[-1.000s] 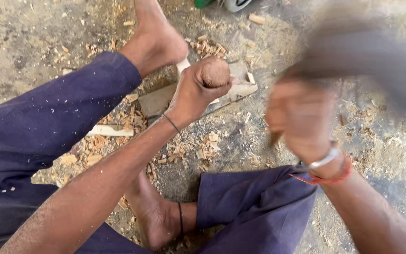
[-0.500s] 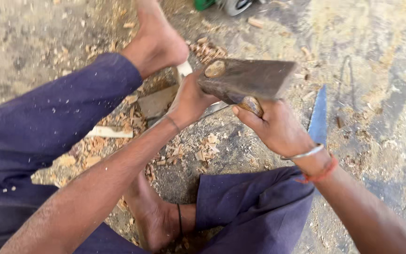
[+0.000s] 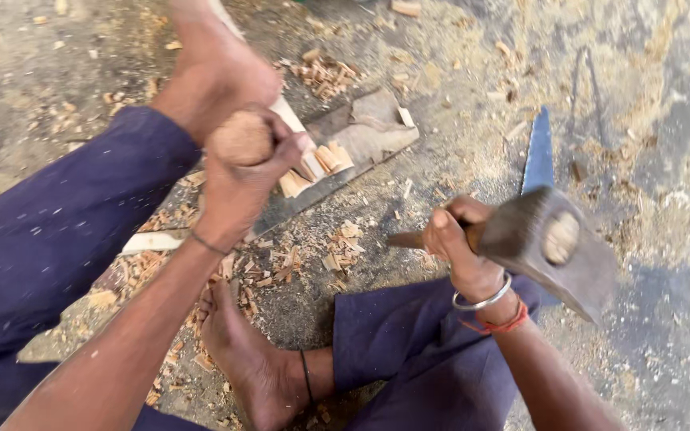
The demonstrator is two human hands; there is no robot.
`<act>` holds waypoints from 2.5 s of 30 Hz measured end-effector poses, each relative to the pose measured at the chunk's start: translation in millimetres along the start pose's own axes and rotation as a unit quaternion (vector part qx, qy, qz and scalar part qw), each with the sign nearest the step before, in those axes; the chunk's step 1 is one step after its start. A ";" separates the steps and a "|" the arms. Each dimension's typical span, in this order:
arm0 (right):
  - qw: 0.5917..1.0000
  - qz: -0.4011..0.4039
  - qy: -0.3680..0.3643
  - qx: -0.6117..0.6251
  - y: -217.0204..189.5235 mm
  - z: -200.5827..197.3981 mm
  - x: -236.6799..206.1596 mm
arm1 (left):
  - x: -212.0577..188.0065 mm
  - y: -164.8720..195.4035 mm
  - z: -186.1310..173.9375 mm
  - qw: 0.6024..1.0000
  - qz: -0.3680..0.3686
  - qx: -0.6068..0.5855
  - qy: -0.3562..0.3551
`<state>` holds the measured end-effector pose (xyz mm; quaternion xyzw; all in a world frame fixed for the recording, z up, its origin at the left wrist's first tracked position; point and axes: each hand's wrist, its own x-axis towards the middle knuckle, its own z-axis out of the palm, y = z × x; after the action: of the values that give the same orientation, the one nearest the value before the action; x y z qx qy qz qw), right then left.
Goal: The person sits on the floor and uses a chisel and mallet to carve a rectangular groove into a wooden plank. They then use a hand saw to cut along the marked lines on the plank.
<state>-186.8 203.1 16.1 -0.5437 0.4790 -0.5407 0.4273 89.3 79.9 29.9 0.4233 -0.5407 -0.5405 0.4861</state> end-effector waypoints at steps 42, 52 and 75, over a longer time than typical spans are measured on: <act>0.989 -0.029 0.077 0.126 10.5 -17.5 -5.9 | -1.4 9.4 0.9 0.998 0.031 0.008 -0.052; 0.992 -0.021 0.071 0.103 15.2 -4.9 -2.8 | 4.7 5.7 17.3 0.993 0.062 0.098 -0.034; 0.976 0.060 -0.070 -0.198 -107.4 30.0 81.8 | 28.5 -26.1 39.4 0.991 0.064 0.115 -0.010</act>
<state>-154.2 140.0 134.7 -0.6244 0.5768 -0.3691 0.3758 44.0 57.2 8.1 0.4358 -0.6301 -0.4466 0.4622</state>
